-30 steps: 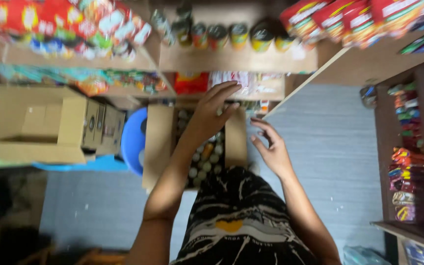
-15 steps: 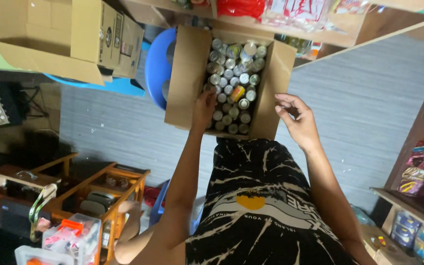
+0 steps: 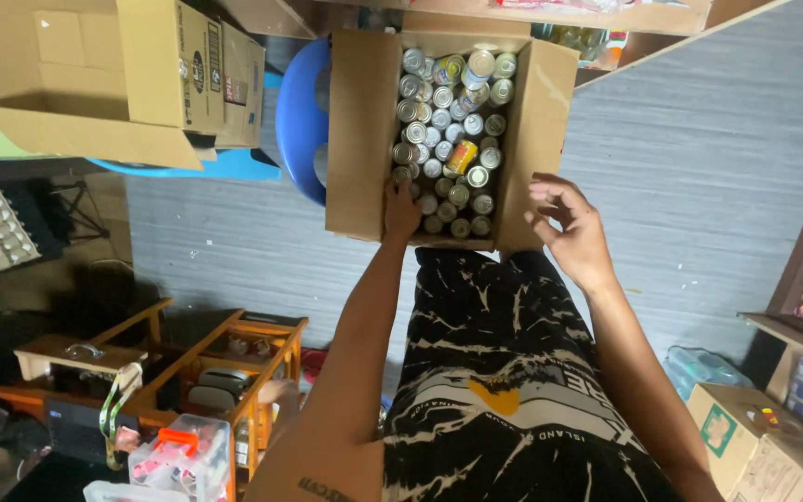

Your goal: Stocking shelves with various canned food products from a cardboard box.

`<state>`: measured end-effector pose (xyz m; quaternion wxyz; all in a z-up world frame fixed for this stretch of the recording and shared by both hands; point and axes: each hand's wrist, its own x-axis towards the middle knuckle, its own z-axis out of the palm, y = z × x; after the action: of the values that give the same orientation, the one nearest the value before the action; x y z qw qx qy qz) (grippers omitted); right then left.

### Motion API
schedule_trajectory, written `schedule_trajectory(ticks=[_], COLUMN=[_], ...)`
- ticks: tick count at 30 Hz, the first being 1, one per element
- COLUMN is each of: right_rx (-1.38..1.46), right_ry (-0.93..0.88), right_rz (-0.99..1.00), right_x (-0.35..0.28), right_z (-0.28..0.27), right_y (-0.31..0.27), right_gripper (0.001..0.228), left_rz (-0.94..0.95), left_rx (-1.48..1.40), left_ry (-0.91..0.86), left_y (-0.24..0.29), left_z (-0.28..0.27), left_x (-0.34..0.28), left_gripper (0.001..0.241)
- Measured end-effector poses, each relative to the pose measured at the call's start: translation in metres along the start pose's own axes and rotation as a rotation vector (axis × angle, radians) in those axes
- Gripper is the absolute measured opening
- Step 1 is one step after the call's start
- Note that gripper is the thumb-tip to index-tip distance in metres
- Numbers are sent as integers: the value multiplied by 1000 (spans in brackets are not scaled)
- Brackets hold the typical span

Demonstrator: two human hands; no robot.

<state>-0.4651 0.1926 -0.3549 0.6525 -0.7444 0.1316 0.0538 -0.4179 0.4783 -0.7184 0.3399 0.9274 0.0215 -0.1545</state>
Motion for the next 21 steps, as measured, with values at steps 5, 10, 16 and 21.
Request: schedule_trajectory(ticks=[5,10,16,21], right_rx=[-32,-5,-27,-89], right_ry=[21,40,60,23], right_rz=[119,103,160,235], right_x=[-13,-21,-33,-35], right_z=[-2,-1,1,5], right_y=[4,1,8,7], right_gripper=[32,30,30,31], left_rz=[-105,-73,-117,-117], left_rx=[116,231,383,462], left_ry=[-213,-300,-480,-483], left_y=[18,-5,-14,-6], left_z=[-9,11,21,16], left_x=[14,35,48,50], left_gripper=[70,68,65,49])
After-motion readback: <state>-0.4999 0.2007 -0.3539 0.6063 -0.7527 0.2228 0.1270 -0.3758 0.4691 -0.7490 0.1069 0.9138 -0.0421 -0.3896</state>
